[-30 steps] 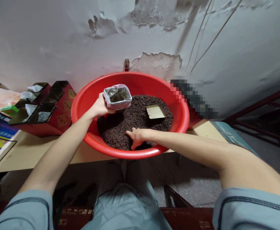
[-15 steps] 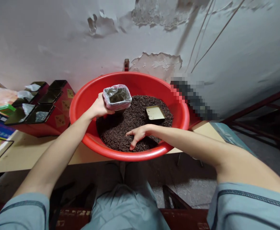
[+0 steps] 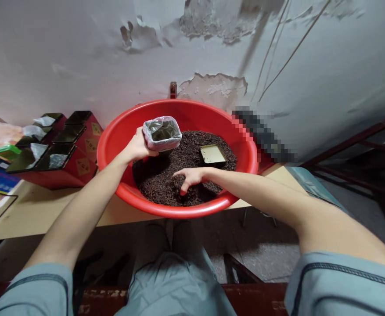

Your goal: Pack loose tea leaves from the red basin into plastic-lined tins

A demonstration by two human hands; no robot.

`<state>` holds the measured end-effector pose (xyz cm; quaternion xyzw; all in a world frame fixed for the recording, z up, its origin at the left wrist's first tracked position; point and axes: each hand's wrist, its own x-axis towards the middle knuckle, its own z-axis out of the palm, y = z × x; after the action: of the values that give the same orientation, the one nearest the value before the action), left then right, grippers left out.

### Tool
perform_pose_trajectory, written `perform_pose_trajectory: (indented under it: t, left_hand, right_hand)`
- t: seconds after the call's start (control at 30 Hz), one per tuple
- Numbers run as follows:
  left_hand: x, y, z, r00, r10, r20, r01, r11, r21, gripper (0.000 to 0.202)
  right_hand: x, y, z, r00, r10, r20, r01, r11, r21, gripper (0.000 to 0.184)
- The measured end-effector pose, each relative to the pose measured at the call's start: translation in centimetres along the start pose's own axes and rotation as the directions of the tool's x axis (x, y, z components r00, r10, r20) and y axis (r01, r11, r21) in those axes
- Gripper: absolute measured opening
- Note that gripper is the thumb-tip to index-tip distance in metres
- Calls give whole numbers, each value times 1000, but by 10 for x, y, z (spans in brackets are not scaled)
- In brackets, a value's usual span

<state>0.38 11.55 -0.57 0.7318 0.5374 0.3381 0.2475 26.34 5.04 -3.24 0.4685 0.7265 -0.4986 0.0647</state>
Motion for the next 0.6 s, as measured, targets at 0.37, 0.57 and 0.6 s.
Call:
perform_pose_trajectory:
  t: [0.37, 0.57, 0.6]
  left_hand:
    - [-6, 17, 5, 1000, 18, 12, -19, 995, 96, 106]
    - [-8, 21, 7, 998, 67, -14, -67, 997, 36, 100]
    - [-7, 20, 8, 997, 72, -18, -73, 997, -16, 100]
  right_hand:
    - [-57, -65, -95, 953, -108, -282, 85, 992, -92, 62]
    - [-37, -129, -139, 826, -286, -485, -35, 834, -551, 61]
    - [-31, -137, -139, 805, -325, -496, -60, 787, -613, 64]
